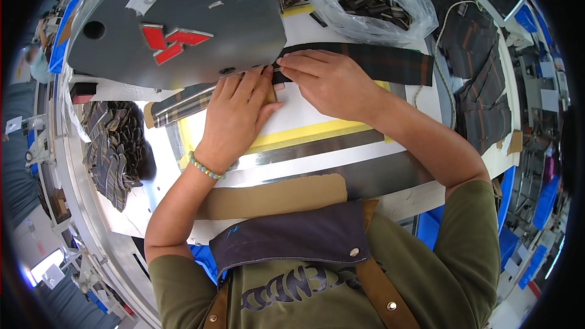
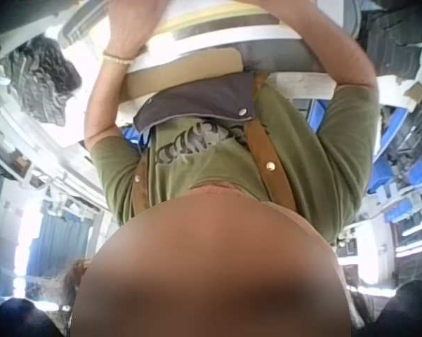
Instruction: Sewing small leather or fabric labels onto plaid fabric components using an industrial sewing machine.
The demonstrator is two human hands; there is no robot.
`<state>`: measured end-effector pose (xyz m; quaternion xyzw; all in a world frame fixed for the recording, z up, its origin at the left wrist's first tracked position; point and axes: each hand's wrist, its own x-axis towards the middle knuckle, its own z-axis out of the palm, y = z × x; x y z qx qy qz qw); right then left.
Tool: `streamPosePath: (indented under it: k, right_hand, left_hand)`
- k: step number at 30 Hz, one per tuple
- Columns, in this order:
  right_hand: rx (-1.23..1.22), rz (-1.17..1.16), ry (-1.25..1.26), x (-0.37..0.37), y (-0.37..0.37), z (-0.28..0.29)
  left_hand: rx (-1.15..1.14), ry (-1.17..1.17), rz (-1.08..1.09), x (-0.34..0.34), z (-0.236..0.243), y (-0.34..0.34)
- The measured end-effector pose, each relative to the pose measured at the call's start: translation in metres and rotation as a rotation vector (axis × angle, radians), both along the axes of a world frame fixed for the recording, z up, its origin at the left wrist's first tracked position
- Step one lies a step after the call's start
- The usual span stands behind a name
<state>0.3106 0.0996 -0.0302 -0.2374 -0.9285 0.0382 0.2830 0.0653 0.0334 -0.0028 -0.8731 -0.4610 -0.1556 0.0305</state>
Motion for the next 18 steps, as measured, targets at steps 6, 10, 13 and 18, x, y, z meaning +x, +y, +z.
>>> streamPosePath:
  k: [6,10,13,18]
  right_hand:
    - [-0.003,0.033,0.007,-0.001,0.002,-0.002]
    - [-0.011,0.036,-0.001,-0.002,0.002,-0.001]
    - [-0.012,0.048,-0.002,-0.002,0.001,0.002]
    - [0.030,0.050,-0.016,-0.002,0.001,0.006]
  left_hand:
    - [0.042,0.035,-0.039,0.000,-0.003,0.002]
    - [-0.058,-0.059,-0.013,-0.002,-0.002,0.002]
    - [-0.057,-0.118,0.011,-0.005,-0.006,0.001]
    - [-0.037,-0.150,0.080,-0.018,-0.009,0.000]
